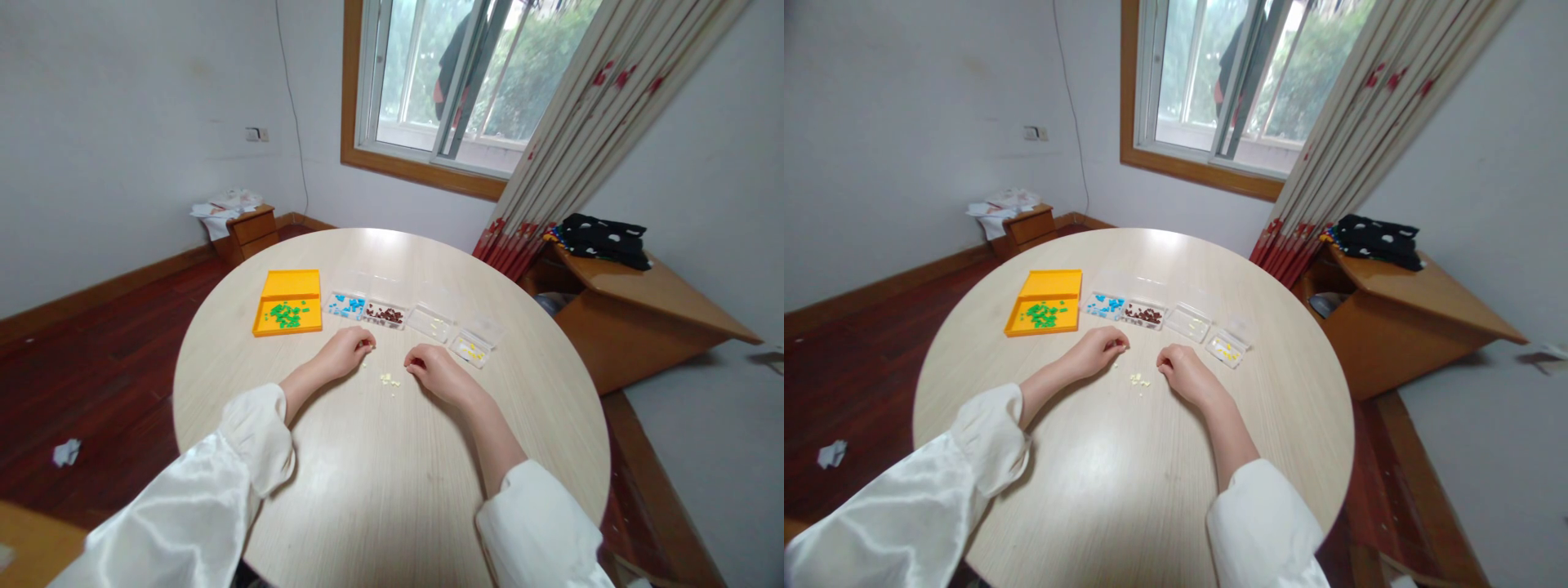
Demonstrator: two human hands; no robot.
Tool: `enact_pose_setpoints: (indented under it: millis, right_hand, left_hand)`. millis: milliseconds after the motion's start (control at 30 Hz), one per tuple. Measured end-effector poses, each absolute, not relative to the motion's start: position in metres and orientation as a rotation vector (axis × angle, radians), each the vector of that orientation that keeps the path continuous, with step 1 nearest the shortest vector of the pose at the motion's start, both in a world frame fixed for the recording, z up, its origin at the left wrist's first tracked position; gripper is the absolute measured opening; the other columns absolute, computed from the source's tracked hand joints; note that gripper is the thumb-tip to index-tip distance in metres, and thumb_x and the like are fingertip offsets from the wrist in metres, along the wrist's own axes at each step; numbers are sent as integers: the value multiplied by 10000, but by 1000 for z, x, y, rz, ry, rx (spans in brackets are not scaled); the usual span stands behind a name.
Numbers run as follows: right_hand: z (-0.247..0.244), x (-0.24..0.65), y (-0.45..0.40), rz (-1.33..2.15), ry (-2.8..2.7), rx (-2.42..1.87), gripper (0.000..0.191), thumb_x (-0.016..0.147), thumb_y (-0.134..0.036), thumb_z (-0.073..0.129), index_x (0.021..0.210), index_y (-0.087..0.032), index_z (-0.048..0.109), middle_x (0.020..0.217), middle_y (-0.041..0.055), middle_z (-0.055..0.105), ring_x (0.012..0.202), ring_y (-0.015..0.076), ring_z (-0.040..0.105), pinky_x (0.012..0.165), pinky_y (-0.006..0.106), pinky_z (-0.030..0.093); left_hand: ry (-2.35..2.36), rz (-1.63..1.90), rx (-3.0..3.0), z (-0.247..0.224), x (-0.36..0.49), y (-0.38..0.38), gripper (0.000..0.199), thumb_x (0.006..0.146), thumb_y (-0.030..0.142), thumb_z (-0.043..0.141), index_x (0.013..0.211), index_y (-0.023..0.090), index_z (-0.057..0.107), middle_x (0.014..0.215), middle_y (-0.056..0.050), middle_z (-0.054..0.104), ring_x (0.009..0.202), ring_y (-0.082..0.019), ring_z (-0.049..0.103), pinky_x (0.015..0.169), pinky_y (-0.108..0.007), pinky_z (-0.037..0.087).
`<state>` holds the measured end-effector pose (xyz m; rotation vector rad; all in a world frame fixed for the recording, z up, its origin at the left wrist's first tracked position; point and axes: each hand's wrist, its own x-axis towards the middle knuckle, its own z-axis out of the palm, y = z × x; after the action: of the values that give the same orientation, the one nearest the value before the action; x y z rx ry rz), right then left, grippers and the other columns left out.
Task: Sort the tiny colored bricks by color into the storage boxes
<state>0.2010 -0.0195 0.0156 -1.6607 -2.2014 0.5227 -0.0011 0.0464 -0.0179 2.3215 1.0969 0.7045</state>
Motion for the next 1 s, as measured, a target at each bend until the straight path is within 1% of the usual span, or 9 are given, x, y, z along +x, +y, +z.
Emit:
enact_pose_setpoints:
  millis: [267,500,767,900,1000]
  right_hand:
    - [14,203,-20,494,-2208,-1635,177,789,-42,513,764,-136,662,795,80,675,736,152,580,706,260,419]
    - [12,199,-18,466,-2262,-1661,174,804,-33,487,739,-121,622,764,76,638,705,140,535,682,242,384]
    - [7,197,-19,415,-2292,-1709,180,807,-12,432,763,-129,563,769,73,586,701,146,492,662,245,356]
    - [6,200,-18,434,-2240,-1621,163,827,-61,429,744,-148,540,742,48,570,692,144,496,665,251,363]
    - [6,207,-11,290,-2079,-1524,147,836,-107,422,759,-163,534,769,51,576,727,159,512,686,268,381]
  left_hand:
    - [1102,704,2315,-18,-1,46,136,805,123,533,847,125,662,840,-68,670,767,-162,585,726,-261,449]
    - [1101,706,2314,-19,-1,47,128,800,114,538,834,129,661,821,-60,666,762,-158,583,731,-262,450]
    - [1096,723,2318,-21,-1,47,130,797,103,537,836,127,658,823,-61,666,752,-153,580,720,-258,451]
    - [1096,727,2322,-21,-1,47,132,792,96,537,830,126,659,814,-59,666,747,-152,579,716,-255,449]
    - [1098,716,2326,-20,-1,47,131,791,90,539,831,122,659,815,-63,665,749,-153,579,713,-255,446]
